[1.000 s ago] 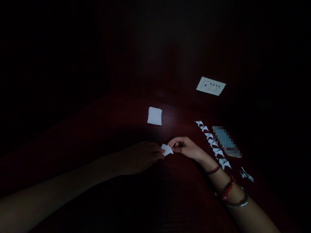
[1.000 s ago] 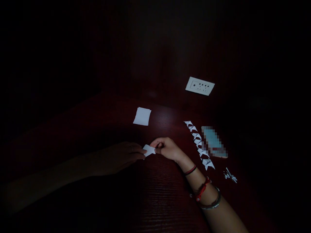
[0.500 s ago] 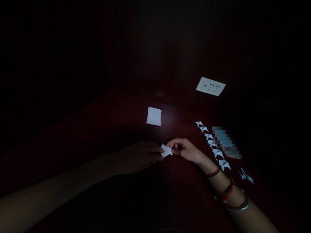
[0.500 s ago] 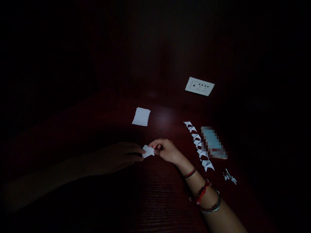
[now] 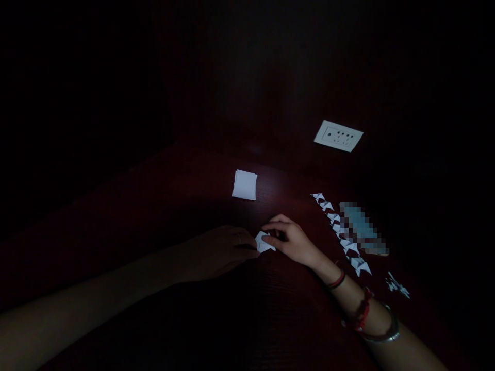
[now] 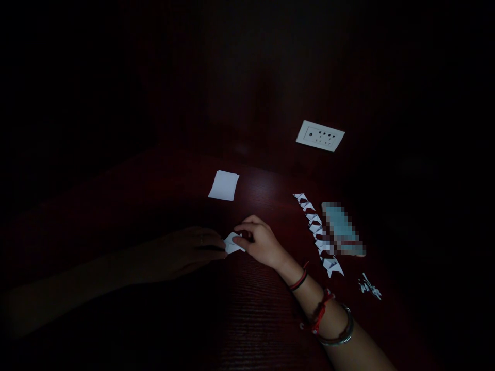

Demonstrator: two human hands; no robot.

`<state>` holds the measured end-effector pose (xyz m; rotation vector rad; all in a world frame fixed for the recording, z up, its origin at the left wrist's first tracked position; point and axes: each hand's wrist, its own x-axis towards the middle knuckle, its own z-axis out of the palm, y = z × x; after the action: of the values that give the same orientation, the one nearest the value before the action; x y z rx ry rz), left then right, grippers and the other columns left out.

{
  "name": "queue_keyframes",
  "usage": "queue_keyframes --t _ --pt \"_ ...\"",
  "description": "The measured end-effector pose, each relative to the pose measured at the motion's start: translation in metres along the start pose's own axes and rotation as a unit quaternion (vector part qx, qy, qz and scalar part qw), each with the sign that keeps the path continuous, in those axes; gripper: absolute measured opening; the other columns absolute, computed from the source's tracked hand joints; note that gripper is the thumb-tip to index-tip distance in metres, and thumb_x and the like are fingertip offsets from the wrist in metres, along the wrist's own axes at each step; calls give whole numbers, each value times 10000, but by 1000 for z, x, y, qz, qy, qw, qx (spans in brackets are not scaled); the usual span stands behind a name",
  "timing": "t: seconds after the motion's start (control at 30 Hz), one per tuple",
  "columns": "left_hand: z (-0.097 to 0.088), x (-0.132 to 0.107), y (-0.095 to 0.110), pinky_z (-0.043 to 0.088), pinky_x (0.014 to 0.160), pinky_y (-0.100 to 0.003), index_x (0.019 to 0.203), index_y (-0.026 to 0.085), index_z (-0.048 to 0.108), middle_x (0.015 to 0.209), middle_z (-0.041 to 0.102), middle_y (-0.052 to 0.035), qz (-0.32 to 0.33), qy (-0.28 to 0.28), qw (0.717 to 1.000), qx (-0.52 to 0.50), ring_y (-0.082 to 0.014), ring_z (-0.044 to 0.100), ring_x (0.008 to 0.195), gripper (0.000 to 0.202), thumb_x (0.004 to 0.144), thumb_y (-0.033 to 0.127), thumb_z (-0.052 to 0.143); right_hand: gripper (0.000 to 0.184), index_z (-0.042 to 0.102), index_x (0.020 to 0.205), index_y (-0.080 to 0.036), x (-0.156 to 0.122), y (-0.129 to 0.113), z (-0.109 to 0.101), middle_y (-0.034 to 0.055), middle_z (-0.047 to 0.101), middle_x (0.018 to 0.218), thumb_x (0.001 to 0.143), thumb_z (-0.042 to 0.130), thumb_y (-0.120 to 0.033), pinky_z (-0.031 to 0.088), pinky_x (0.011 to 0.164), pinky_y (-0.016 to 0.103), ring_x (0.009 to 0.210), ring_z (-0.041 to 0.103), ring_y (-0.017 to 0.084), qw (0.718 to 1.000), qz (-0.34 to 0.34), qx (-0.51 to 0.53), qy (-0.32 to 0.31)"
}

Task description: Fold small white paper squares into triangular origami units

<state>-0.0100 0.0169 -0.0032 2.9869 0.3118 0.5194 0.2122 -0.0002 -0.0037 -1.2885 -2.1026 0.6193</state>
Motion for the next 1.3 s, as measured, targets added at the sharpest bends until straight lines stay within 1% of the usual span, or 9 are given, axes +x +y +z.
queue_keyframes --t 0.17,0.33,0.43,0.57,0.73,0.93,1.07,1.17,1.3 --pt "1 0 0 351 887 -335 1182 231 459 1179 493 -39 4 10 1000 -2 -188 404 1090 315 871 187 427 104 619 802 -171 1 -2 0 3 504 758 702 615 -143 393 610 227 671 461 104 1000 8 6 10" --pt "3 -1 -1 356 883 -326 1168 235 469 1172 497 -30 -11 17 1000 -8 -184 416 1075 314 861 178 438 42 603 721 -161 -1 -5 -1 -8 538 694 729 586 -123 377 586 216 651 476 100 999 -34 5 8" --pt "3 -1 -1 351 887 -324 1170 244 467 1183 487 -22 -17 4 1000 -12 -180 413 1076 317 861 184 441 85 607 721 -164 -3 -7 -4 2 593 716 759 555 -108 390 651 236 689 505 109 997 -83 -8 3" --pt "2 -2 0 336 909 -334 1175 246 466 1191 477 -26 -23 -1 1000 -13 -182 400 1093 314 866 199 434 111 619 746 -172 -4 -7 -7 20 619 760 788 527 -129 404 702 264 747 526 130 990 -137 -35 -10" --pt "0 -1 0 348 896 -338 1198 256 442 1203 467 -27 -15 -8 1000 -13 -188 402 1093 370 845 142 433 139 633 784 -179 -6 -4 -10 25 633 810 799 507 -123 393 772 308 797 536 144 980 -183 -66 -34" --pt "-1 -1 2 325 928 -351 1195 256 441 1207 456 -25 -26 -11 999 -15 -194 375 1115 393 828 115 431 159 633 807 -178 -6 -3 -13 27 632 824 804 490 -108 399 771 305 817 543 142 976 -199 -69 -51" --pt "-2 -2 4 312 939 -382 1207 267 424 1261 390 -38 -29 -15 999 3 -221 316 1166 455 794 76 429 175 633 828 -184 -7 -2 -14 26 630 850 810 477 -106 394 776 310 829 543 140 973 -206 -83 -60" --pt "-1 -3 3 286 960 -406 1220 285 403 1304 344 -20 -38 -25 999 18 -233 267 1202 485 783 77 439 190 630 851 -190 -7 -2 -14 23 628 868 809 471 -96 390 782 314 844 539 142 971 -209 -94 -69" --pt "4 -5 0 290 965 -387 1225 298 394 1294 372 12 -45 -33 998 14 -223 263 1209 503 778 71 439 206 629 874 -186 -9 -1 -14 29 624 897 805 466 -81 392 794 316 865 536 144 967 -215 -108 -82"
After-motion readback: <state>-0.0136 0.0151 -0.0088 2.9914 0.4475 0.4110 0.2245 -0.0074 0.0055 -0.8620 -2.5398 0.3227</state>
